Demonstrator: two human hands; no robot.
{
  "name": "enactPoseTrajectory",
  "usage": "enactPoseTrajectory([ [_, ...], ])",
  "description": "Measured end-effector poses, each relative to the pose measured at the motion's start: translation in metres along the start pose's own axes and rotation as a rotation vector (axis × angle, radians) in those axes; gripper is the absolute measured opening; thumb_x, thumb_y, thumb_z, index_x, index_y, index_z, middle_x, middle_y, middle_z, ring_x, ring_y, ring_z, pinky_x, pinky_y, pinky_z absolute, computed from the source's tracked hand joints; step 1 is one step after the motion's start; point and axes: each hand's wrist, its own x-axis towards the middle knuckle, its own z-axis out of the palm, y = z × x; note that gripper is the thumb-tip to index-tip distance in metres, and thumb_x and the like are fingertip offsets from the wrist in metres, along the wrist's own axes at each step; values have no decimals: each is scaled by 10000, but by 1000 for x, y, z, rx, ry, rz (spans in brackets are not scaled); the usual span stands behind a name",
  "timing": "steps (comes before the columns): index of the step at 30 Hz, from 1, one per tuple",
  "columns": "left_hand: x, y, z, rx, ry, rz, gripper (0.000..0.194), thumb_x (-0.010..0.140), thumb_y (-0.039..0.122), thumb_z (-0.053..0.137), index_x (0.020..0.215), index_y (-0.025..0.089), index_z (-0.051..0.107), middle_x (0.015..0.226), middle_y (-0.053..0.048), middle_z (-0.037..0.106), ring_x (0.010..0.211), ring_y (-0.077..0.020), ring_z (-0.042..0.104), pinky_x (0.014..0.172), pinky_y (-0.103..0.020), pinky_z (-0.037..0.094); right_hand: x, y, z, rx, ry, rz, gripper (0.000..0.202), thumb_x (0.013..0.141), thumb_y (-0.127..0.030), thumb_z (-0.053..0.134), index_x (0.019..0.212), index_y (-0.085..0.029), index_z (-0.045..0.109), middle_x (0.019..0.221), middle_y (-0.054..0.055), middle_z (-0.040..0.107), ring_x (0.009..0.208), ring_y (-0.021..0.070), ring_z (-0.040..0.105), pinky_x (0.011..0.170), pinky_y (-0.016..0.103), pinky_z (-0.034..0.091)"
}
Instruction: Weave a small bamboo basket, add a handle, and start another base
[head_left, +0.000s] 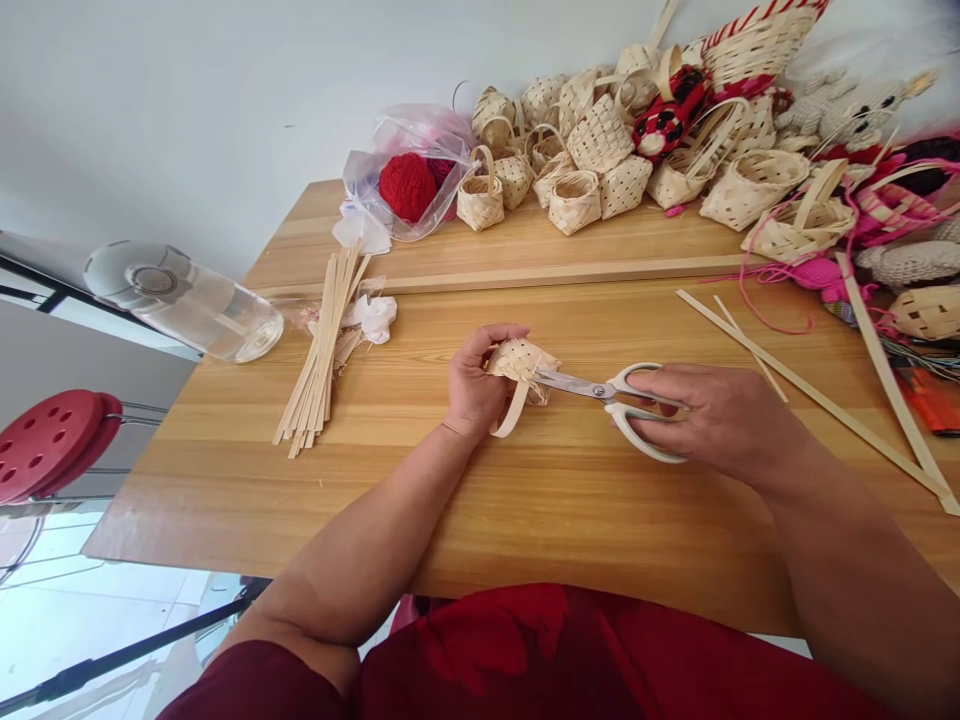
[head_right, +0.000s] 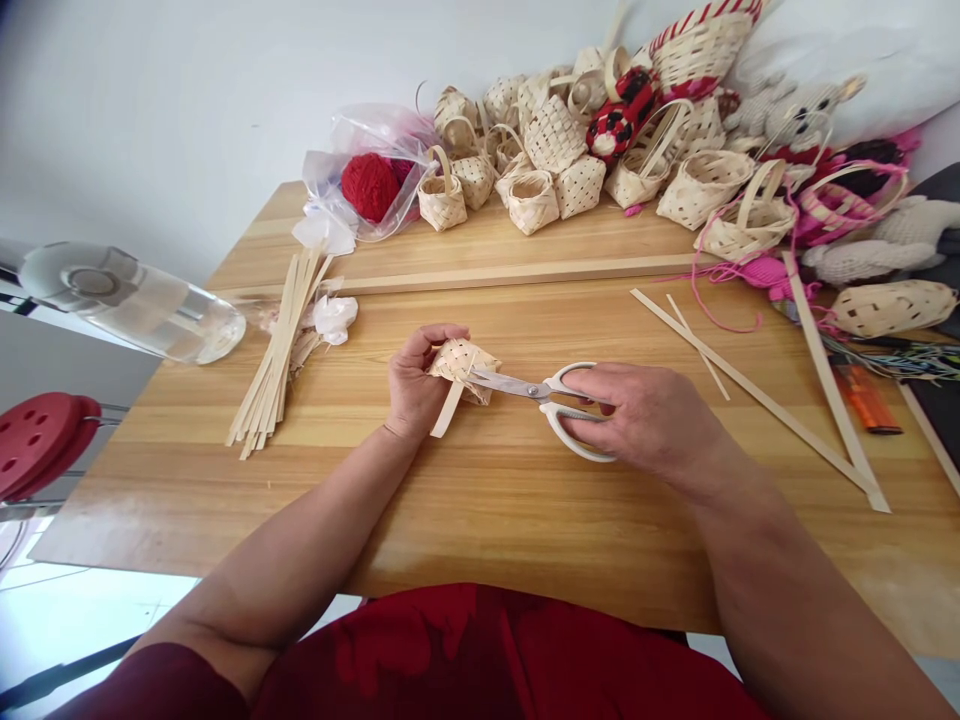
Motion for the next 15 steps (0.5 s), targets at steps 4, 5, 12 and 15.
enactPoseTrajectory([
  [4, 0, 0, 0, 13, 14, -3, 308, 715, 217, 828, 1007, 201, 730, 962, -32, 772, 756, -131, 693, 718, -261, 569, 1, -4, 1, -54, 32, -29, 175, 919, -387, 641, 1020, -299, 753, 924, 11, 799, 760, 232, 725, 620, 362, 434],
  [5, 1, 0, 0, 11, 20, -5, 313, 710, 216, 832, 1006, 200, 729, 963, -32, 770, 760, -131, 693, 721, -260, 569, 1, -6, 1, -60, 34, -35, 164, 922, -384, 636, 1006, -301, 749, 902, 8, 795, 758, 231, 722, 612, 362, 423],
  [12, 2, -2, -1, 8, 41, -43, 308, 714, 203, 817, 1006, 199, 717, 988, -42, 767, 771, -135, 690, 729, -263, 573, 2, -12, 0, -133, 47, -40, 99, 913, -355, 659, 937, -308, 744, 812, 14, 761, 702, 217, 668, 578, 356, 365],
  [15, 3, -3, -1, 7, 34, -52, 320, 711, 198, 818, 1013, 195, 712, 988, -43, 763, 786, -140, 691, 737, -265, 569, 1, -13, 1, -177, 57, -67, 120, 936, -353, 636, 947, -282, 731, 801, 16, 757, 689, 213, 664, 581, 354, 366],
])
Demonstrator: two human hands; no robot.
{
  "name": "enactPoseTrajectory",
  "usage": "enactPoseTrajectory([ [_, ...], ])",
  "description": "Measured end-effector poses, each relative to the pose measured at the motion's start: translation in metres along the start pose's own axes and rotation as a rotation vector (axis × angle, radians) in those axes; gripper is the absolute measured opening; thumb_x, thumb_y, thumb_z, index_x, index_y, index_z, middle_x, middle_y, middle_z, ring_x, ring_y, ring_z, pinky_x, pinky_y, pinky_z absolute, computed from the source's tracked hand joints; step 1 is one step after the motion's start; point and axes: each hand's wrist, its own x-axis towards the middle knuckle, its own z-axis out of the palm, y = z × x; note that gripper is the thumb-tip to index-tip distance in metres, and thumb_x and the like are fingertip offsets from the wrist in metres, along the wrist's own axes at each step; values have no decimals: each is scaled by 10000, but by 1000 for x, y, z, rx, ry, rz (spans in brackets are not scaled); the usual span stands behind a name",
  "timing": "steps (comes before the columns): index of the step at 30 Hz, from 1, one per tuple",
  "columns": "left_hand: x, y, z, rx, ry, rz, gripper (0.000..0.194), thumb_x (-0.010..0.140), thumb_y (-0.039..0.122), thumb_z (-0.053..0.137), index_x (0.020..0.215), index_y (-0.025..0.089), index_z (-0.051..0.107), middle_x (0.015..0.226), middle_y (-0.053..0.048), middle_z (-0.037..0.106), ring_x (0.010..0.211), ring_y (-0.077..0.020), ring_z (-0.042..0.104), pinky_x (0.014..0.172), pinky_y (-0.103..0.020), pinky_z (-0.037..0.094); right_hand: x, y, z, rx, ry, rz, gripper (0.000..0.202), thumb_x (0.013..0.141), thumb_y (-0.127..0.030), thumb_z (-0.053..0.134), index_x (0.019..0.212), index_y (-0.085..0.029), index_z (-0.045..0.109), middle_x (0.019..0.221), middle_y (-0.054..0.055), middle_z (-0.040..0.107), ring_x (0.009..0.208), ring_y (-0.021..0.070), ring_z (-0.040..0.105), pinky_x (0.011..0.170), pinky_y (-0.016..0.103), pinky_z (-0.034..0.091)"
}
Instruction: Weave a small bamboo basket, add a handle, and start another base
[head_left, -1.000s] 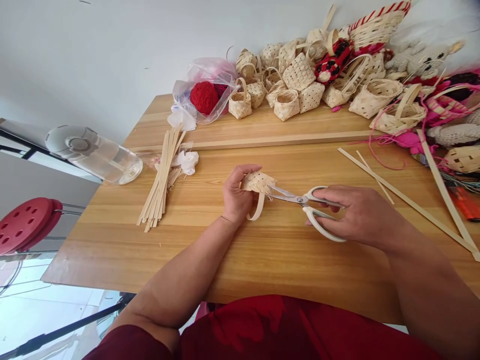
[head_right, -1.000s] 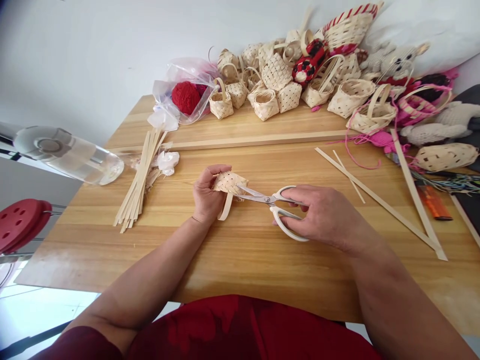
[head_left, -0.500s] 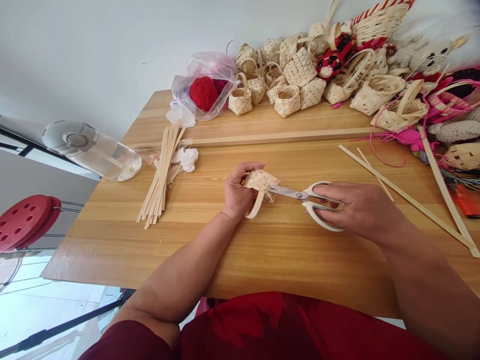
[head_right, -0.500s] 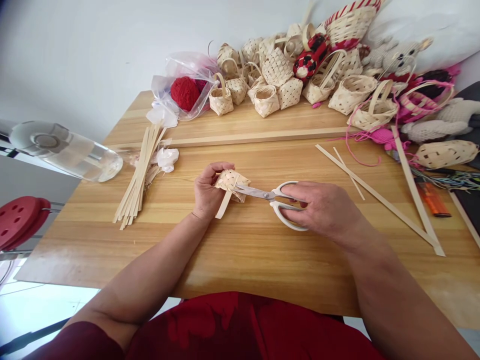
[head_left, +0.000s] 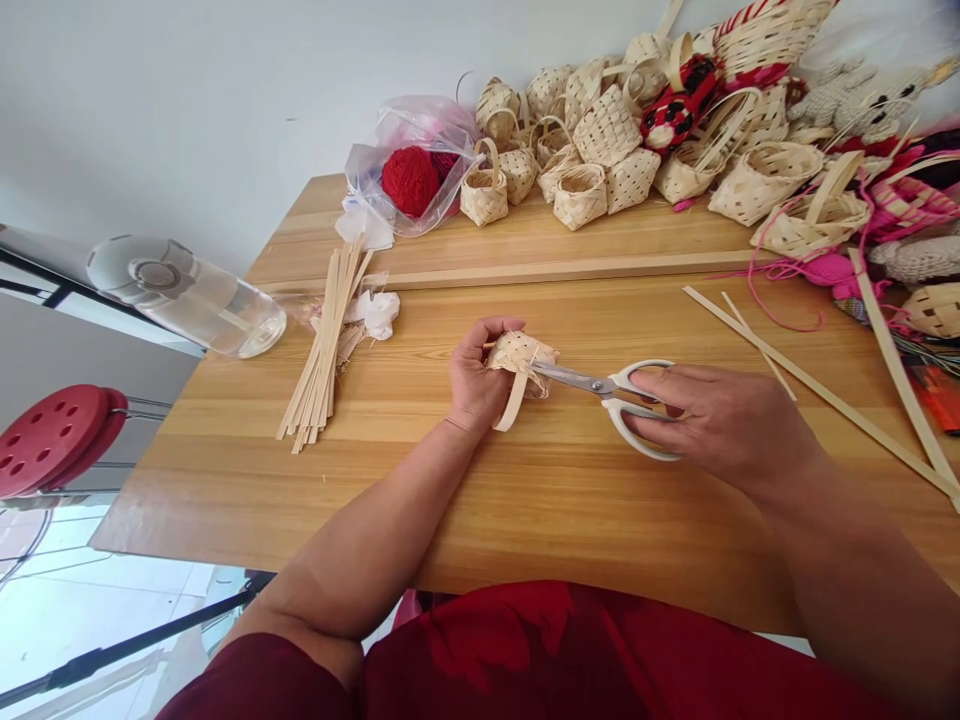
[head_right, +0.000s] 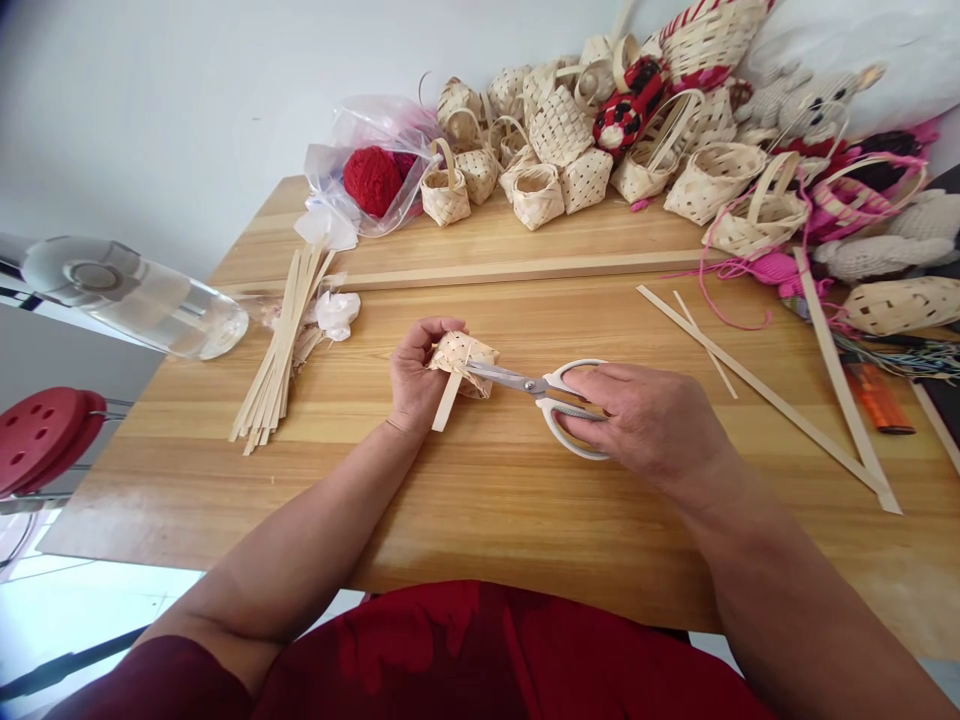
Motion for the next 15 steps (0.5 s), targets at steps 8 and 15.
enactPoseTrajectory([
  [8, 0, 4, 2, -80, 33, -3, 351, 649, 182, 851, 975, 193, 723, 939, -27, 755, 761, -120, 677, 721, -231, 561, -1, -5, -2, -6, -45, 25, 134, 966, -329, 624, 927, -243, 719, 845, 11, 774, 719, 177, 699, 600, 323, 383],
  [15, 0, 3, 2, -89, 36, 1, 372, 623, 169, 857, 969, 194, 723, 929, -26, 754, 749, -118, 670, 705, -228, 554, 0, -8, -3, -101, 13, 11, 144, 956, -324, 620, 900, -235, 717, 803, 21, 767, 693, 189, 700, 604, 329, 399],
])
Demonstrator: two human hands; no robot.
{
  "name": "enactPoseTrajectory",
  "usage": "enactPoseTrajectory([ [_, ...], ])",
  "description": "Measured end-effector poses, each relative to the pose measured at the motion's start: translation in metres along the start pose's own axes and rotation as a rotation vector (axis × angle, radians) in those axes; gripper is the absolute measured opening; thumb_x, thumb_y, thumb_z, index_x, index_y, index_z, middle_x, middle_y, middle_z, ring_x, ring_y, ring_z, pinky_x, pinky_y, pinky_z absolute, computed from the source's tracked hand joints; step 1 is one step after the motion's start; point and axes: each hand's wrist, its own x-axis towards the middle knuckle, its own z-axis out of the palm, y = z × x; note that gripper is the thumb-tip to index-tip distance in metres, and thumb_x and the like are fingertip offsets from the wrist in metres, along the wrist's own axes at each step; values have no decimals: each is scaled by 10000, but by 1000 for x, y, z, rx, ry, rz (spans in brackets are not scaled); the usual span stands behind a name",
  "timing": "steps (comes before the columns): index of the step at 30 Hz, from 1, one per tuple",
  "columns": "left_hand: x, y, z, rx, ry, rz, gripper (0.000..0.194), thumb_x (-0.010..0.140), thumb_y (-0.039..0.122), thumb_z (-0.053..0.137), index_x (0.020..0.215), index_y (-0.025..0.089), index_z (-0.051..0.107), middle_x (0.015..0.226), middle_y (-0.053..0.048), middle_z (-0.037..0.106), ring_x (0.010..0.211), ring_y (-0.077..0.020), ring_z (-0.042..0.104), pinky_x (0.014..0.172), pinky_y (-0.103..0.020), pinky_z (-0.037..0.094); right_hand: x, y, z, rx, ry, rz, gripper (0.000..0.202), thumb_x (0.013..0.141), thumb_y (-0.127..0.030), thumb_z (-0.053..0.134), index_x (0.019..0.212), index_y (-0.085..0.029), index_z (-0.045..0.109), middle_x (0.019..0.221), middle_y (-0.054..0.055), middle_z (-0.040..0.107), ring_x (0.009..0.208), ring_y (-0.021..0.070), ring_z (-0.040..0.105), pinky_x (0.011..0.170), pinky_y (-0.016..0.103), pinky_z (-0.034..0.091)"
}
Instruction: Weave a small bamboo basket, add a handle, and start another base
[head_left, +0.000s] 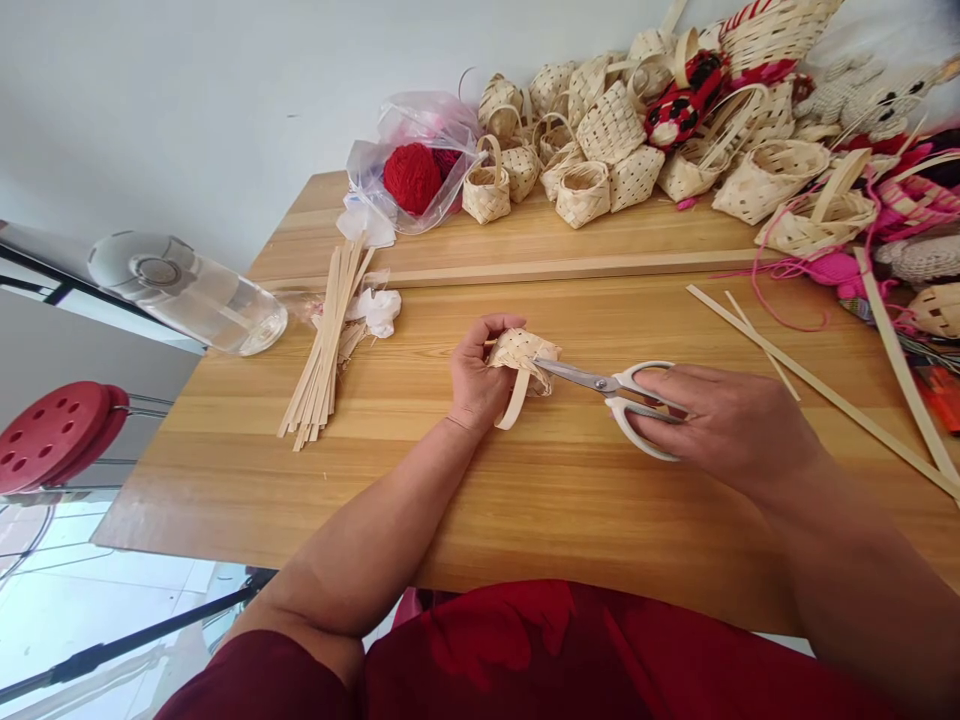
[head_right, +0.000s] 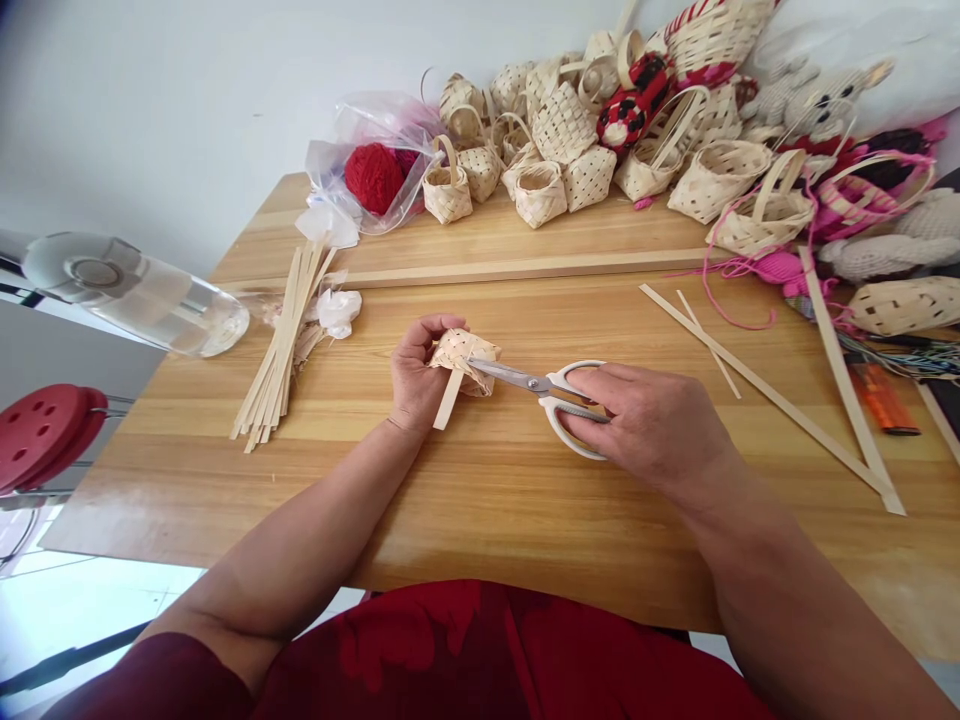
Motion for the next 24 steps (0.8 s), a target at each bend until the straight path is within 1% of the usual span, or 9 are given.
enactPoseTrajectory([
  [5, 0, 0, 0, 1, 0, -9, 368, 609, 147, 834, 960, 190, 729, 909, -18, 749, 740, -111, 661, 698, -219, 545, -2, 3, 0, -4, -49, -3, 178, 970, -350, 602, 901, -235, 719, 829, 25, 780, 704, 199, 704, 609, 334, 396],
  [9, 1, 1, -1, 13, 2, -30, 358, 610, 162, 830, 952, 188, 730, 886, -16, 742, 733, -112, 655, 694, -221, 539, -2, 3, -1, 17, -56, 14, 190, 976, -349, 587, 941, -236, 735, 837, 42, 780, 716, 212, 710, 611, 344, 392],
  [14, 1, 2, -1, 26, 4, -39, 367, 612, 183, 841, 960, 189, 722, 911, -23, 742, 753, -120, 661, 707, -229, 542, -2, 2, -1, 65, -87, 42, 194, 976, -362, 586, 950, -246, 739, 865, 54, 785, 756, 230, 719, 615, 355, 390],
  [19, 1, 2, -1, 45, 0, -31, 363, 625, 184, 839, 968, 193, 720, 914, -22, 738, 763, -123, 662, 717, -235, 547, -3, 1, -1, 66, -88, 54, 191, 978, -358, 591, 914, -243, 729, 817, 55, 763, 704, 215, 696, 601, 357, 379],
  [24, 1, 1, -2, 56, -2, -34, 371, 616, 159, 836, 967, 198, 722, 940, -28, 742, 802, -136, 669, 743, -250, 552, -3, -1, -2, 60, -87, 60, 187, 977, -357, 585, 917, -244, 722, 826, 49, 760, 691, 210, 685, 602, 350, 387],
])
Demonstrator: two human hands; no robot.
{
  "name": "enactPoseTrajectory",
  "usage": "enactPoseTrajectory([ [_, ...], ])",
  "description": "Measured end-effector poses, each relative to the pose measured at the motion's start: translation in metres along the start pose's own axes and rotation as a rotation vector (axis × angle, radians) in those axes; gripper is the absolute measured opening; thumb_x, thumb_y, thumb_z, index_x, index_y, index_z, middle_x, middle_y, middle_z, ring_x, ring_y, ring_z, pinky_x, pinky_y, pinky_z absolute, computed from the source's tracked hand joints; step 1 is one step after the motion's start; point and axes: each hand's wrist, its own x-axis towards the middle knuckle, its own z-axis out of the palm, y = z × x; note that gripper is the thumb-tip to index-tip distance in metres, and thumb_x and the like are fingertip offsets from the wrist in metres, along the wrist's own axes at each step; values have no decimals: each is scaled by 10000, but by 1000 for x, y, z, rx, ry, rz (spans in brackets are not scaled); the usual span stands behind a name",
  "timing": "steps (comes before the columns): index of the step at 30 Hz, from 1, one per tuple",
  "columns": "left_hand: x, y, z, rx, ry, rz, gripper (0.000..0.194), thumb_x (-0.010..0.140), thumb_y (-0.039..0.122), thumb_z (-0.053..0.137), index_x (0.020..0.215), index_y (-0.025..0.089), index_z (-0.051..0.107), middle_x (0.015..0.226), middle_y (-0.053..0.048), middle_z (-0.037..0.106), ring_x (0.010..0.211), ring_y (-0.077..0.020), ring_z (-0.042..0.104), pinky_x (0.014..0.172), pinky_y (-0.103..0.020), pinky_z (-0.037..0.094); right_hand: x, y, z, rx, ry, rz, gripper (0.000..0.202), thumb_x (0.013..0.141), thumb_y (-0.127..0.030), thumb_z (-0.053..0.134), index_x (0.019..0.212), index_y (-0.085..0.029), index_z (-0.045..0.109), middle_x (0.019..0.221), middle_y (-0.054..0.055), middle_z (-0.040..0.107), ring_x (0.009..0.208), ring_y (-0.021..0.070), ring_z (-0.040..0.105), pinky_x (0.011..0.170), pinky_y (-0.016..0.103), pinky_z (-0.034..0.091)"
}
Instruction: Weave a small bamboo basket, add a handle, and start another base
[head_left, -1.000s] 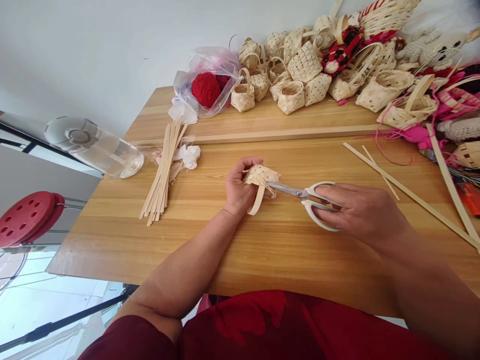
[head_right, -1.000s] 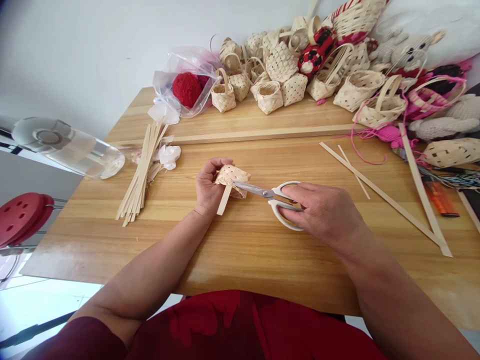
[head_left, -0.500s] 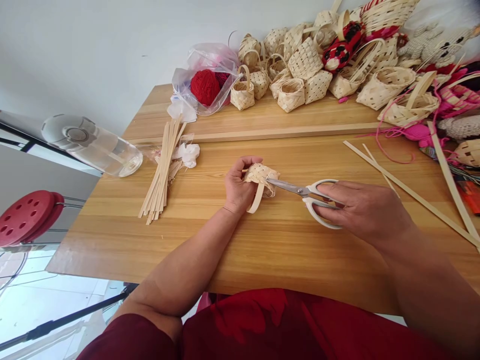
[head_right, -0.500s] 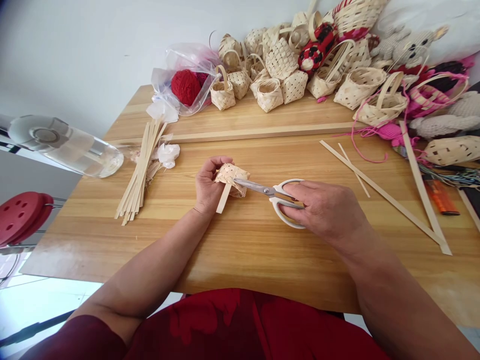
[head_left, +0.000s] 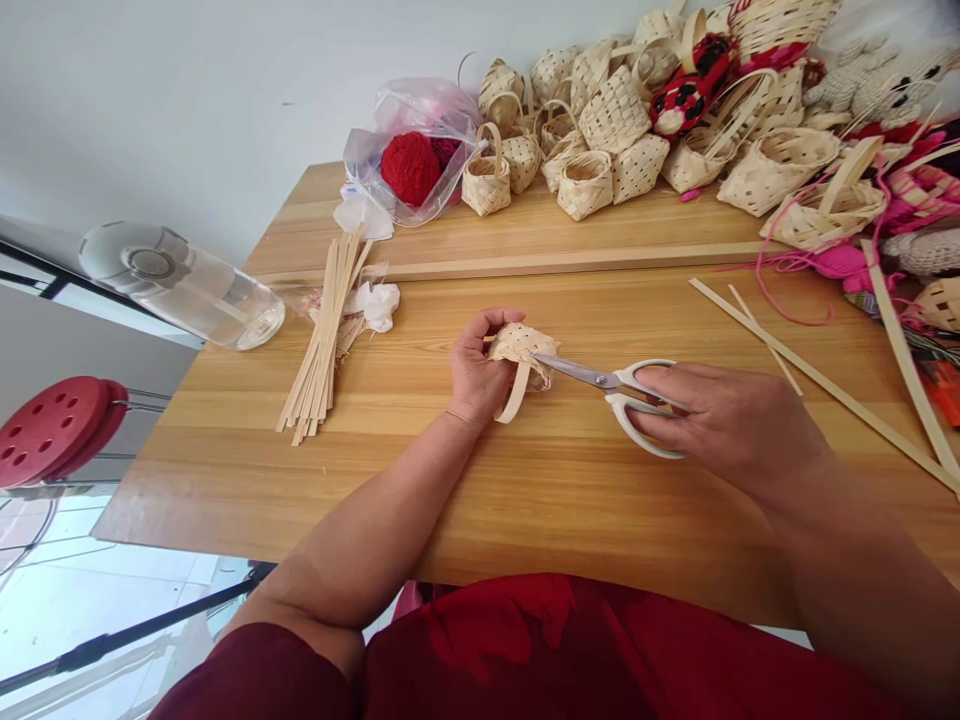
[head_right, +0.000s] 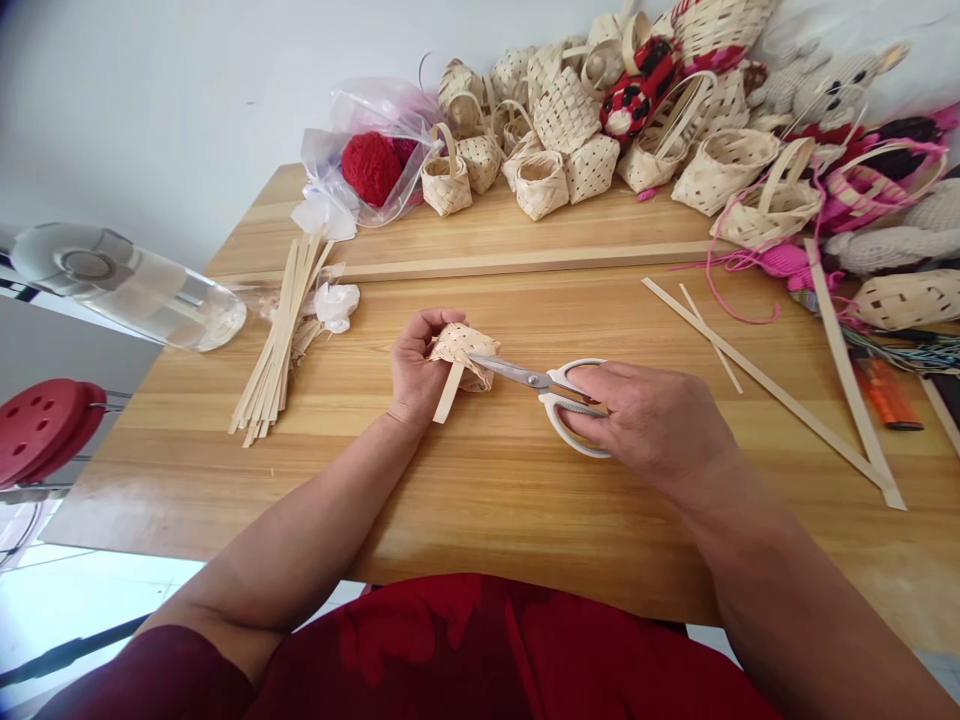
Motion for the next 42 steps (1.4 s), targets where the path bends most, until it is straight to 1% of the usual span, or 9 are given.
enactPoseTrajectory([
  [6, 0, 0, -1, 17, -7, -17, 372, 619, 165, 833, 970, 201, 715, 966, -31, 741, 809, -139, 666, 760, -261, 548, 1, -2, -2, 24, -34, 36, 226, 972, -389, 575, 853, -248, 705, 801, 42, 746, 667, 201, 653, 593, 339, 360],
  [10, 0, 1, -1, 34, -17, -12, 370, 635, 195, 837, 982, 197, 707, 940, -27, 734, 797, -138, 665, 752, -259, 541, 2, -5, -3, 12, -55, 40, 243, 966, -394, 574, 794, -249, 666, 712, 23, 700, 630, 188, 624, 574, 339, 327],
  [15, -1, -1, 0, 17, -23, 29, 357, 642, 191, 835, 978, 203, 714, 934, -20, 741, 746, -122, 652, 714, -243, 534, 2, -2, -1, 2, -41, 72, 269, 962, -405, 574, 757, -251, 652, 690, 20, 689, 608, 176, 599, 576, 328, 347],
  [19, -3, -4, 0, 39, -49, 70, 332, 660, 186, 832, 973, 207, 725, 970, -24, 750, 778, -130, 662, 728, -244, 537, 2, 2, 1, 30, -1, 157, 204, 865, -434, 698, 796, -242, 703, 696, 19, 715, 583, 174, 594, 566, 315, 376],
  [23, -5, -5, 0, 49, -81, 79, 281, 707, 189, 809, 976, 208, 732, 981, -36, 756, 781, -135, 659, 726, -246, 532, 3, 1, -2, 70, -18, 190, 237, 791, -455, 764, 869, -233, 736, 674, 20, 695, 561, 174, 576, 545, 311, 384],
  [28, -8, -4, 0, 47, -109, 63, 268, 725, 185, 796, 987, 214, 743, 959, -41, 755, 776, -146, 661, 700, -249, 528, 4, 2, -10, 108, -149, 220, 198, 819, -453, 749, 842, -256, 745, 636, 8, 679, 549, 182, 575, 535, 326, 379],
  [33, -8, -3, 0, 35, -146, 73, 265, 716, 193, 813, 973, 210, 751, 921, -28, 752, 735, -127, 642, 690, -242, 512, 3, 7, -8, 120, -127, 191, 179, 828, -443, 736, 864, -270, 761, 716, 21, 738, 606, 208, 635, 570, 345, 393],
  [38, -7, 1, 1, 13, -161, 29, 257, 700, 213, 821, 947, 207, 751, 902, -24, 757, 725, -127, 650, 680, -242, 516, 1, 10, -4, 36, -71, 134, 235, 859, -479, 699, 899, -258, 766, 785, 41, 763, 635, 227, 664, 584, 355, 399],
  [42, -7, 4, 2, -32, -179, 6, 272, 662, 200, 843, 916, 203, 746, 874, -17, 752, 708, -123, 650, 672, -239, 523, 1, 12, -3, 38, -75, 113, 235, 878, -491, 684, 873, -270, 764, 772, 24, 762, 635, 215, 670, 571, 346, 403],
])
